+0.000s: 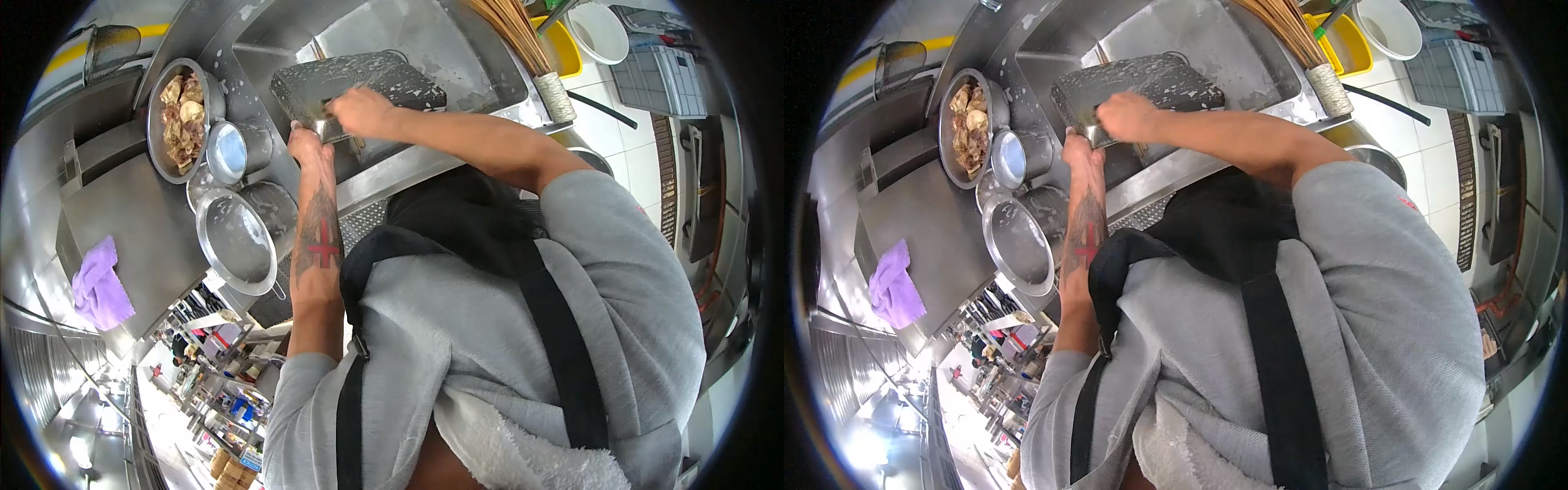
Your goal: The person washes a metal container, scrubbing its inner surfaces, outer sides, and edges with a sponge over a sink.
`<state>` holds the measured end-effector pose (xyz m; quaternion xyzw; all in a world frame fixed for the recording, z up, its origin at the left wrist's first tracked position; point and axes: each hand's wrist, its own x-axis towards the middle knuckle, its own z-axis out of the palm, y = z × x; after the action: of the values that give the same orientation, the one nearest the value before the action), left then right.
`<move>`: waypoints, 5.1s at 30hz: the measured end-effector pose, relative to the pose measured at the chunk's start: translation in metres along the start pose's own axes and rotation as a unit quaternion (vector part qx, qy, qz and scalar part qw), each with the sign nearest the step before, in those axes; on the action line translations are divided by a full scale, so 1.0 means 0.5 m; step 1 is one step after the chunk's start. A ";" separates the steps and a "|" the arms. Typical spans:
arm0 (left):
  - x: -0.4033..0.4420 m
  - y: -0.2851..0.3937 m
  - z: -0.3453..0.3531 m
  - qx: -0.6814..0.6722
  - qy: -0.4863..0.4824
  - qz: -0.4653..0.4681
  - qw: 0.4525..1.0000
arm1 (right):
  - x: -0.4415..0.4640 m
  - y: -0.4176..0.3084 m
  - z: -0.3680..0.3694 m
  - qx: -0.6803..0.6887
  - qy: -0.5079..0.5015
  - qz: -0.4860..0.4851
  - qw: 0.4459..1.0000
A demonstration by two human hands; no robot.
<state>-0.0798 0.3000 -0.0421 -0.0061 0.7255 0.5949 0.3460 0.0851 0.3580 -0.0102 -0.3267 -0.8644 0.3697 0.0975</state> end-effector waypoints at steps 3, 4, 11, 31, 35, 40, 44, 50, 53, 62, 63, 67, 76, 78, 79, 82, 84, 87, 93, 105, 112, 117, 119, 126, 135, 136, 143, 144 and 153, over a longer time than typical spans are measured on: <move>-0.002 -0.015 -0.012 -0.025 -0.038 0.002 0.999 | -0.034 -0.033 0.019 0.042 0.118 -0.101 0.987; -0.019 -0.012 -0.014 -0.051 -0.063 0.005 0.997 | -0.025 -0.013 0.028 0.043 0.114 -0.105 0.987; -0.094 -0.020 -0.015 -0.090 -0.159 0.056 0.982 | -0.048 -0.041 0.036 0.005 0.187 -0.136 0.973; -0.015 -0.018 -0.036 0.001 -0.076 0.084 0.994 | -0.015 -0.001 0.036 0.047 0.216 -0.149 0.964; -0.034 0.014 -0.031 0.032 -0.060 0.067 0.995 | 0.025 -0.011 -0.015 0.036 0.039 -0.061 0.997; 0.012 0.013 -0.044 0.037 0.001 -0.012 0.999 | -0.058 0.013 0.035 0.036 0.160 -0.190 0.968; 0.007 0.025 -0.042 0.012 -0.020 -0.040 0.999 | -0.049 0.052 0.012 0.054 0.021 -0.083 0.995; -0.053 0.043 0.000 0.017 -0.012 0.031 0.999 | -0.035 0.005 0.014 0.003 0.091 -0.102 0.991; -0.047 0.028 0.007 -0.015 0.015 0.019 1.000 | -0.009 0.030 -0.010 -0.051 -0.005 -0.046 0.998; -0.055 0.019 -0.005 -0.009 0.007 0.021 1.000 | -0.035 -0.007 0.036 -0.035 0.113 -0.092 0.989; -0.050 0.012 -0.011 -0.008 0.008 0.021 1.000 | -0.035 -0.001 0.024 -0.027 0.084 -0.064 0.994; -0.054 0.016 0.001 0.005 0.023 0.032 0.999 | -0.043 -0.032 0.004 -0.009 0.069 -0.061 0.996; -0.062 -0.011 -0.011 -0.003 0.019 0.054 0.998 | -0.011 0.000 0.001 0.045 0.075 -0.087 0.992; -0.067 -0.014 -0.020 0.024 0.035 0.068 0.997 | -0.004 -0.009 -0.035 0.024 0.040 -0.084 0.995; -0.074 0.001 -0.014 0.019 0.008 0.076 0.997 | 0.001 -0.016 -0.054 0.000 0.007 -0.083 0.997; -0.090 0.030 0.000 0.023 -0.032 0.074 0.996 | -0.082 -0.059 -0.009 -0.048 0.177 -0.170 0.968; -0.094 0.028 0.006 -0.012 -0.075 0.097 0.992 | -0.043 -0.060 -0.036 -0.034 0.113 -0.130 0.984; -0.115 0.040 0.017 -0.033 -0.085 0.076 0.993 | 0.014 -0.057 -0.076 -0.075 0.059 -0.125 0.987; -0.123 0.010 0.033 0.030 -0.132 0.191 0.972 | 0.062 0.011 -0.069 -0.133 0.168 -0.147 0.966; -0.066 0.064 0.053 0.353 -0.093 0.252 0.896 | 0.028 -0.015 -0.060 -0.091 0.136 -0.153 0.975; -0.141 0.065 0.043 0.490 -0.113 0.378 0.778 | 0.117 0.061 -0.100 -0.187 0.234 -0.098 0.949; -0.131 0.057 0.023 0.474 -0.126 0.387 0.781 | 0.064 0.068 -0.056 -0.177 0.230 -0.169 0.942; -0.145 0.065 0.024 0.497 -0.123 0.381 0.770 | 0.161 0.105 -0.111 -0.153 0.269 -0.105 0.945; -0.117 0.064 0.038 0.508 -0.120 0.408 0.749 | 0.103 0.061 -0.075 -0.263 0.264 -0.143 0.917; -0.095 0.075 0.020 0.524 -0.141 0.391 0.744 | 0.169 0.095 -0.174 -0.188 0.189 -0.099 0.959; -0.102 0.085 0.022 0.538 -0.149 0.364 0.745 | 0.178 0.082 -0.194 -0.188 0.148 -0.055 0.969; -0.086 0.073 -0.026 0.542 -0.165 0.402 0.719 | 0.182 0.091 -0.218 -0.103 0.072 0.015 0.992; -0.081 0.080 -0.023 0.540 -0.179 0.411 0.712 | 0.183 0.092 -0.214 -0.104 0.080 0.015 0.991; -0.083 0.088 0.188 0.568 -0.112 0.400 0.710 | 0.018 0.075 -0.180 -0.133 0.187 -0.136 0.964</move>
<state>-0.0202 0.3779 0.0120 0.5492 0.8169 0.1496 0.0927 0.1336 0.4349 0.0264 -0.2797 -0.9084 0.1671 0.2622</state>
